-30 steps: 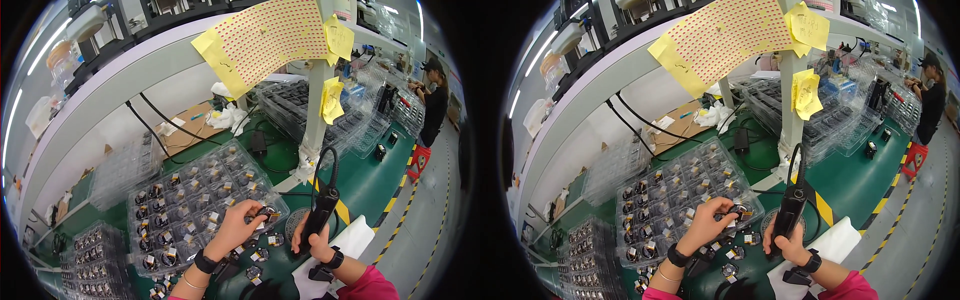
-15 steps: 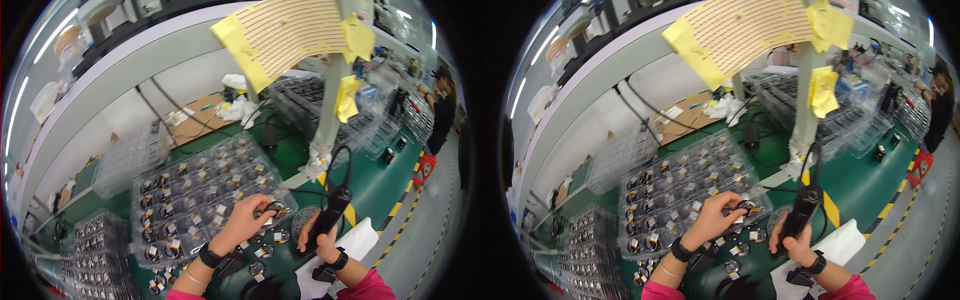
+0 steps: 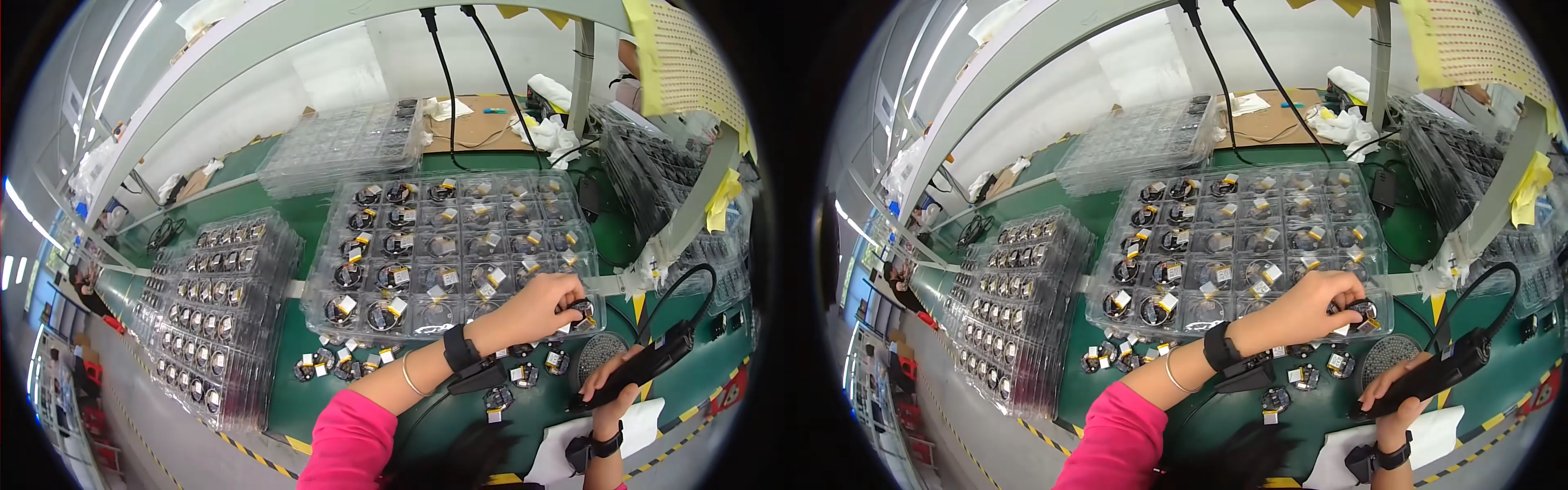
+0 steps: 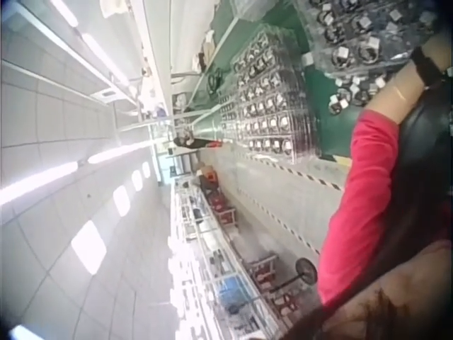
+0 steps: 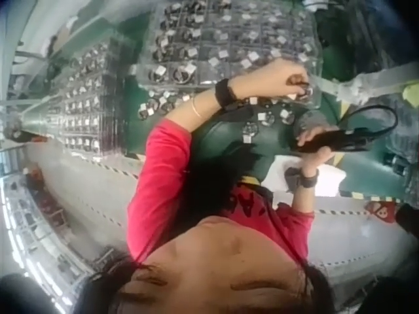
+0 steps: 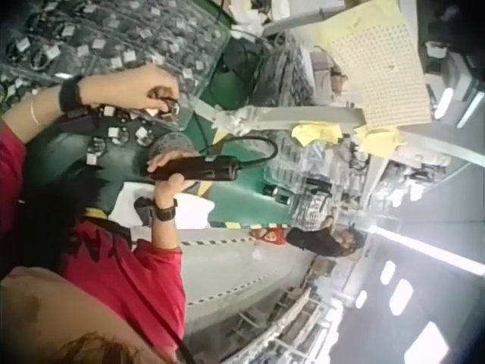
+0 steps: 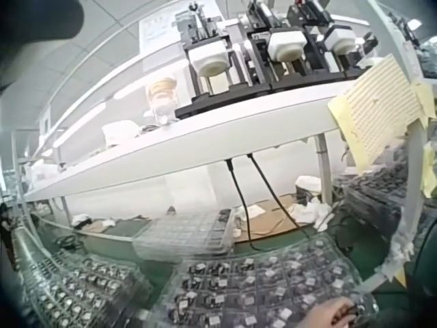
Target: The person picks up a circuit board and a battery, then uses a soldering iron to connect the wires. They repeat this process by soldering components on several more assemblies before placing them back on the table.
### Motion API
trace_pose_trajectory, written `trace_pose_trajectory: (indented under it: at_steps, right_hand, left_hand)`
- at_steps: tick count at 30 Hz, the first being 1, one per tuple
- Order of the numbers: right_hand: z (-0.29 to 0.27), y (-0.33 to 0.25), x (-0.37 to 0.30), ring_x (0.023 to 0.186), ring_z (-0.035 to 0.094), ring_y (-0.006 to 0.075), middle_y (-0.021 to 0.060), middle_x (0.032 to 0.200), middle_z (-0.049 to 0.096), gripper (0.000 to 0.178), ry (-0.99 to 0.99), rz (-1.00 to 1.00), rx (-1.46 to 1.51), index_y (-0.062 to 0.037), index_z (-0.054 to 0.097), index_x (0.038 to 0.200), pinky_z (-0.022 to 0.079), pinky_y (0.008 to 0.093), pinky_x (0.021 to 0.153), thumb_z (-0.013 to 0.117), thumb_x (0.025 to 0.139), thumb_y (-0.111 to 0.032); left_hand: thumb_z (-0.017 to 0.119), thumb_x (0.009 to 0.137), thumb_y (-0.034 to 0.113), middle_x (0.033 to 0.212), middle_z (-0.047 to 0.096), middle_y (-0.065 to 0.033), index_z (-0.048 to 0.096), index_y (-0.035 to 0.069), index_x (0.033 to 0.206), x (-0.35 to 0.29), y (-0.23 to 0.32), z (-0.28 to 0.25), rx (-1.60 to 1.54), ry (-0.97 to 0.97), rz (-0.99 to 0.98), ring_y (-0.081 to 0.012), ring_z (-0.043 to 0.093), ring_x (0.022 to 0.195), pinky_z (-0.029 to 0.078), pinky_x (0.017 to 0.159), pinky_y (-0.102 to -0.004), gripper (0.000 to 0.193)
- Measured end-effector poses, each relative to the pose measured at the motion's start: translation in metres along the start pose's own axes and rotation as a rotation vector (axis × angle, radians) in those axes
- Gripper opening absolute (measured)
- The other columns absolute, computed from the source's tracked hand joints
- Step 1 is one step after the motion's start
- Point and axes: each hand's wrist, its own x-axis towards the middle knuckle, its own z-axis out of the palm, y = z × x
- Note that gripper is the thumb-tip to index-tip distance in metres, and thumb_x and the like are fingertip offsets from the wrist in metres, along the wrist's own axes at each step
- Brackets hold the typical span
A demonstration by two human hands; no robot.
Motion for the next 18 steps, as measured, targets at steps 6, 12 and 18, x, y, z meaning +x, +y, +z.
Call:
trace_pose_trajectory:
  at_steps: [6, 12, 18]
  right_hand:
    - [0.0034, -0.0035, 0.0, 0.041, 0.051, 0.0176, 0.0054, 0.063, 0.047, 0.064, 0.015, 0.004, -0.025, -0.0091, 0.034, 0.114, 0.047, 0.0284, 0.041, 0.059, 0.089, -0.063]
    - [-0.0012, -0.0022, 0.0002, 0.041, 0.051, 0.0172, 0.0053, 0.063, 0.047, 0.064, -0.008, -0.011, -0.025, -0.0087, 0.034, 0.114, 0.047, 0.028, 0.041, 0.058, 0.09, -0.063]
    - [0.0026, -0.0034, 0.0017, 0.041, 0.051, 0.0168, 0.0049, 0.063, 0.047, 0.064, -0.002, 0.0, -0.021, -0.0091, 0.035, 0.114, 0.047, 0.0272, 0.041, 0.059, 0.089, -0.063]
  left_hand:
    - [0.075, 0.08, 0.006, 0.084, 0.063, -0.0108, 0.06, -0.003, 0.096, -0.0003, 0.0023, 0.0017, 0.007, 0.004, 0.012, -0.0214, 0.062, 0.073, 0.051, 0.069, -0.0332, 0.024]
    - [0.075, 0.08, 0.006, 0.084, 0.063, -0.0105, 0.06, -0.002, 0.096, 0.0019, 0.0045, 0.0025, 0.008, -0.005, 0.005, -0.0217, 0.062, 0.074, 0.051, 0.07, -0.0337, 0.024]
    - [0.075, 0.079, 0.005, 0.084, 0.063, -0.0106, 0.06, -0.003, 0.096, 0.0009, 0.0017, 0.0021, -0.003, 0.006, -0.005, -0.0217, 0.062, 0.073, 0.051, 0.069, -0.0338, 0.024]
